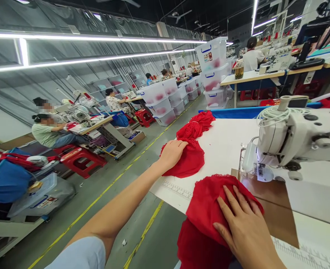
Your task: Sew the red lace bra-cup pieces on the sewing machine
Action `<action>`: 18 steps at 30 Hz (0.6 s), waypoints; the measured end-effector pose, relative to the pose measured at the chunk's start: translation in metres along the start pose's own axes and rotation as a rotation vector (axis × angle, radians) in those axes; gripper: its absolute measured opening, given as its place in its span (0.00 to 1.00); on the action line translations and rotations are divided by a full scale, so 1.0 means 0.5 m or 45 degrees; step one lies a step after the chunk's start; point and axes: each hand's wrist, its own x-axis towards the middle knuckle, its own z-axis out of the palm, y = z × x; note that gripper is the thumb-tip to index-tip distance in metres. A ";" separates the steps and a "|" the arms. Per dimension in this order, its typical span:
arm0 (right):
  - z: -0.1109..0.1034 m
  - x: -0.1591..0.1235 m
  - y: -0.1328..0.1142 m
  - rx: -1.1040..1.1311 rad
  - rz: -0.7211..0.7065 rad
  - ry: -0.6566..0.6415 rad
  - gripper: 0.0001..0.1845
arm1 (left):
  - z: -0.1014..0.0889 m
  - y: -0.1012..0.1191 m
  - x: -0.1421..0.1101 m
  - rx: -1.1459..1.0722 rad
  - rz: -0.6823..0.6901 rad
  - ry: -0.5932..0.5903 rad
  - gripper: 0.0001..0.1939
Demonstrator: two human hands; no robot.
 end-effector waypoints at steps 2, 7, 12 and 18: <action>0.000 0.003 -0.016 -0.046 0.013 -0.014 0.27 | -0.009 0.002 0.001 -0.010 0.021 -0.025 0.14; 0.002 0.009 -0.035 -0.072 0.061 -0.011 0.27 | -0.019 0.014 -0.012 -0.109 0.078 -0.070 0.16; -0.003 0.006 -0.026 0.046 0.045 0.044 0.27 | -0.020 -0.003 -0.011 -0.327 -0.002 -0.113 0.09; -0.021 0.006 -0.018 0.225 0.056 0.073 0.24 | -0.087 -0.050 -0.005 -0.709 -0.126 -0.139 0.20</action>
